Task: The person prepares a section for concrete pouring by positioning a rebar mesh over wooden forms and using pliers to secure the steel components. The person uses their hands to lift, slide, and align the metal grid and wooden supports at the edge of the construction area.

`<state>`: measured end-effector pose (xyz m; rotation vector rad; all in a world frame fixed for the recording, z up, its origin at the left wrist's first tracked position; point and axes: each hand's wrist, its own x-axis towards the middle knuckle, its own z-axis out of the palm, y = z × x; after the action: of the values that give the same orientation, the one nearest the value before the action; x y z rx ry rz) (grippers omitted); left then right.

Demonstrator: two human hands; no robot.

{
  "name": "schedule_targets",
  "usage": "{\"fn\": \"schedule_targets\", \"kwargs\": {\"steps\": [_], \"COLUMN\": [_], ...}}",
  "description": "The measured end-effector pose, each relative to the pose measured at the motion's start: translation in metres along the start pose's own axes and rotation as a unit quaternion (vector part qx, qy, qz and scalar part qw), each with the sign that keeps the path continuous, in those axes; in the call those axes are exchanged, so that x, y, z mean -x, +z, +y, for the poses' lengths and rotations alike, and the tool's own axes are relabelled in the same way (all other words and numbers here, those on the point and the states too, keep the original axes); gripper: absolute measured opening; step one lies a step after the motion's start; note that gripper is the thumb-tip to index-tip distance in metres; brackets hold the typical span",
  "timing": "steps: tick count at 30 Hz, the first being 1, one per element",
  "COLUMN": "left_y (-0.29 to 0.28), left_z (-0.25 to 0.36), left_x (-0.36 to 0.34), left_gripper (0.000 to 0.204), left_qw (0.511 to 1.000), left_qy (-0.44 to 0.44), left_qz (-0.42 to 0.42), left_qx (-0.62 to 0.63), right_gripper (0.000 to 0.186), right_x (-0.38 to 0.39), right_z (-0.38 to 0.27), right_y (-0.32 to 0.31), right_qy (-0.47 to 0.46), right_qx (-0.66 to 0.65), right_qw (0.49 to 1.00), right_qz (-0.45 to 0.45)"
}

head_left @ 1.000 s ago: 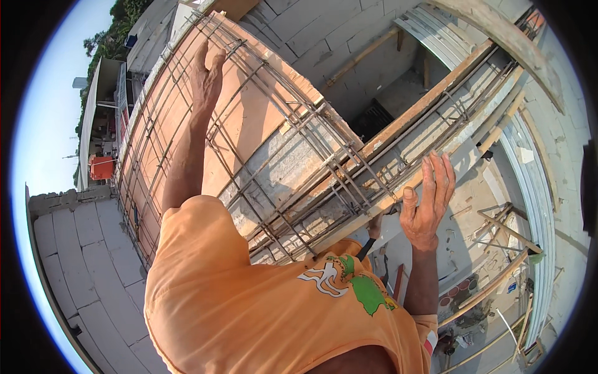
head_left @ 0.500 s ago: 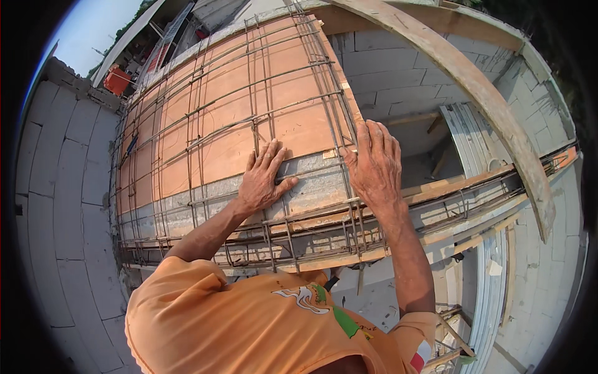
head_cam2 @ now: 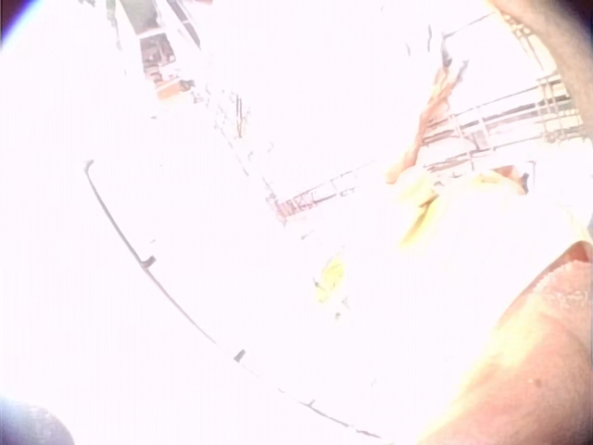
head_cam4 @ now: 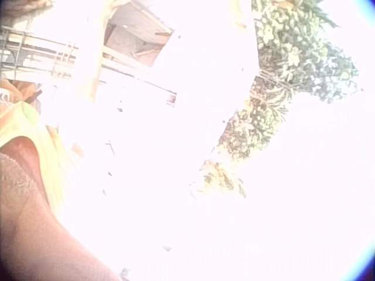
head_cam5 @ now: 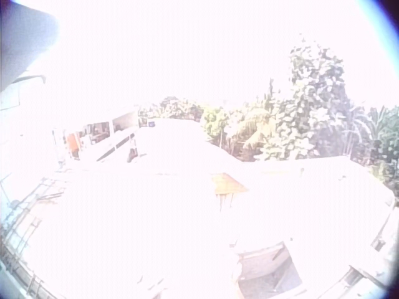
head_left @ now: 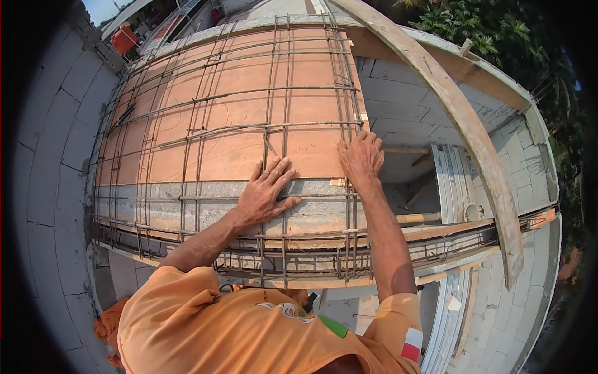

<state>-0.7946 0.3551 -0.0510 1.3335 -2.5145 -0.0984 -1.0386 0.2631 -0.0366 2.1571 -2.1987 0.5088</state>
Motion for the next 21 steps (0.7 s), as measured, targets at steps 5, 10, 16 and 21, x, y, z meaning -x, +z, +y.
{"fn": "schedule_targets", "kwargs": {"steps": [5, 10, 16, 21], "left_y": [0.0, 0.003, 0.002, 0.01], "left_z": [-0.002, -0.005, -0.002, -0.006], "left_x": [0.002, 0.006, 0.008, 0.015], "left_gripper": [0.069, 0.068, 0.067, 0.066], "left_qw": [1.0, 1.0, 0.999, 0.999], "left_qy": [-0.004, -0.01, -0.006, -0.022], "left_qz": [-0.015, 0.007, 0.03, 0.036], "left_qx": [0.0, -0.016, -0.008, -0.022], "right_gripper": [0.047, 0.055, 0.074, 0.082], "right_x": [-0.004, -0.006, -0.003, -0.001], "right_z": [0.001, -0.001, -0.016, -0.024], "right_y": [0.006, 0.001, -0.013, 0.007], "right_qy": [-0.024, -0.034, -0.023, 0.023], "right_qx": [-0.002, 0.0, 0.024, -0.004], "right_qw": [1.0, 0.998, 0.999, 0.998], "right_qz": [0.003, -0.044, -0.025, -0.056]}}
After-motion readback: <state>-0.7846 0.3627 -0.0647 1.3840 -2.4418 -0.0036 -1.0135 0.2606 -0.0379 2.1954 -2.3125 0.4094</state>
